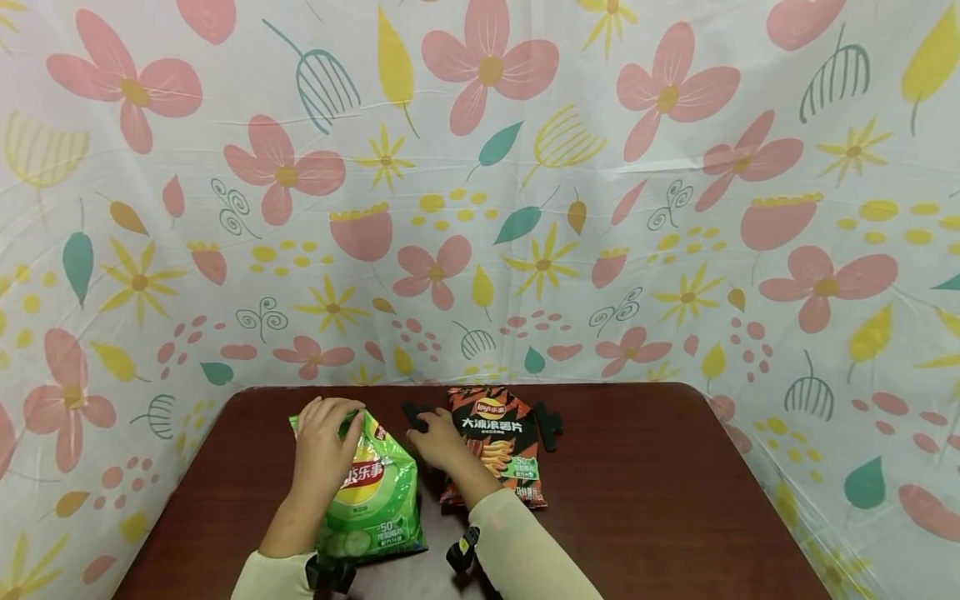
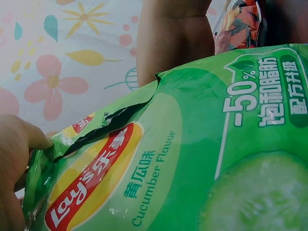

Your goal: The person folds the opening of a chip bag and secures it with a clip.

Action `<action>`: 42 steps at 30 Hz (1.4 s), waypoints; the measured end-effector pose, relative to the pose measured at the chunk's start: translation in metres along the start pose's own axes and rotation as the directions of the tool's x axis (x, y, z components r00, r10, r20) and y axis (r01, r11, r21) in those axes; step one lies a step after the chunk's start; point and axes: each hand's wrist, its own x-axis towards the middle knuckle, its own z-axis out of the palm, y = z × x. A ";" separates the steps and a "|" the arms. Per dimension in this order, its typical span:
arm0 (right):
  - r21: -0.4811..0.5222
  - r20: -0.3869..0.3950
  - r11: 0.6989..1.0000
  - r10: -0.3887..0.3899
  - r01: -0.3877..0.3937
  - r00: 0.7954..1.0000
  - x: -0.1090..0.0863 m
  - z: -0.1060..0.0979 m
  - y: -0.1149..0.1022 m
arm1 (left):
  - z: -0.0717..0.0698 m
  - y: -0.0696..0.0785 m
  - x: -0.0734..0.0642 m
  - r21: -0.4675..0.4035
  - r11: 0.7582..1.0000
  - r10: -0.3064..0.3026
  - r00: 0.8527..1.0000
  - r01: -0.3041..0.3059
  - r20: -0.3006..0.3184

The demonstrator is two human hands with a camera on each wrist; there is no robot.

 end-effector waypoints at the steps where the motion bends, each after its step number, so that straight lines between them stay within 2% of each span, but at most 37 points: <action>1: -0.004 0.001 1.000 0.004 -0.004 1.000 0.001 0.000 0.000 | 0.000 0.000 0.000 0.002 1.000 0.001 1.000 -0.001 -0.001; 9: -0.025 0.040 0.999 0.027 -0.026 0.999 0.007 0.004 0.002 | 0.001 -0.002 0.000 0.003 1.000 0.007 1.000 -0.007 -0.025; 18: 0.008 0.055 0.999 0.044 -0.044 0.998 0.008 0.005 -0.001 | 0.000 -0.002 0.000 -0.002 1.000 -0.002 1.000 0.002 -0.024; 26: 0.027 0.033 0.998 0.047 -0.048 0.998 0.011 0.008 -0.002 | 0.001 -0.003 0.000 -0.010 1.000 0.012 0.999 -0.012 -0.034; 35: 0.045 -0.017 0.999 -0.008 0.009 1.000 0.011 0.007 -0.002 | 0.001 -0.004 0.000 -0.010 1.000 0.003 1.000 -0.003 -0.019; 42: 0.046 -0.043 0.999 -0.017 0.019 0.999 0.011 0.007 0.001 | 0.002 -0.004 0.000 -0.010 1.000 0.009 1.000 -0.009 -0.023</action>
